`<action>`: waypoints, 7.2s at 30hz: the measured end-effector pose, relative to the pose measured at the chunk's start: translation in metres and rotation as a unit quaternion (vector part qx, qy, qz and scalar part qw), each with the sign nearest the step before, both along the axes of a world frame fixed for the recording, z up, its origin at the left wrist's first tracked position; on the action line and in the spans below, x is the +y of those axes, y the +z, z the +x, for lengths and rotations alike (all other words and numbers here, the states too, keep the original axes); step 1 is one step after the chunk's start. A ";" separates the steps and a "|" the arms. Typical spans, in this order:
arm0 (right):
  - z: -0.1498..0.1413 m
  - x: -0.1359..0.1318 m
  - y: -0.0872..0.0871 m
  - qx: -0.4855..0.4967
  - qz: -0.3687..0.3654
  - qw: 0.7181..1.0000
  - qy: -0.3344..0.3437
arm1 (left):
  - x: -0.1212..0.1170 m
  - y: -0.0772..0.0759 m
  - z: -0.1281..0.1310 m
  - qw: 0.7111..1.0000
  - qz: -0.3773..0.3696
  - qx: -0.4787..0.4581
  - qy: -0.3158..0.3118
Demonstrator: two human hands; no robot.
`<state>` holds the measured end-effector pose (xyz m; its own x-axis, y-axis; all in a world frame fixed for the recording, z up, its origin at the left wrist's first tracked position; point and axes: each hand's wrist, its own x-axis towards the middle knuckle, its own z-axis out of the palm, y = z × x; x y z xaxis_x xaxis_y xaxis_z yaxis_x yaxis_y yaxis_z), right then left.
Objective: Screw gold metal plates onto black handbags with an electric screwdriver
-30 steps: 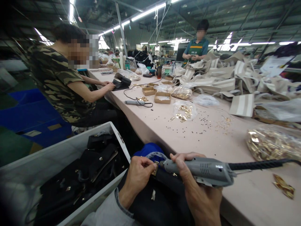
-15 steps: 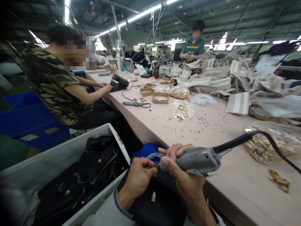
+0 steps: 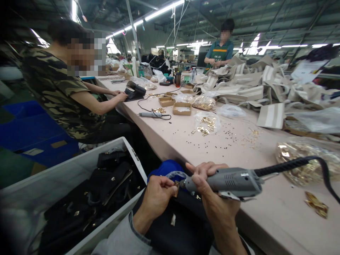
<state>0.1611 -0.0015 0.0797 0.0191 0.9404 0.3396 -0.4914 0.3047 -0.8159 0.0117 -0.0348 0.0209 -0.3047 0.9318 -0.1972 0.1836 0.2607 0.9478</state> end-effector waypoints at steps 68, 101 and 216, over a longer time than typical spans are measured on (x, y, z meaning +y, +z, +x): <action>0.002 0.008 -0.006 0.033 -0.014 0.999 -0.034 | 0.000 0.002 0.000 1.000 0.008 -0.010 0.008; 0.000 0.012 -0.008 0.086 -0.079 0.992 -0.051 | -0.001 -0.003 -0.001 0.999 0.026 -0.043 0.006; 0.004 0.014 -0.010 0.187 -0.151 0.963 -0.123 | -0.002 -0.005 -0.007 0.996 0.059 -0.064 -0.017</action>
<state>0.1647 0.0128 0.0701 0.3226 0.9463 -0.0232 -0.7114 0.2262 -0.6654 0.0048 -0.0365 0.0164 -0.2523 0.9602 -0.1199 0.0667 0.1409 0.9878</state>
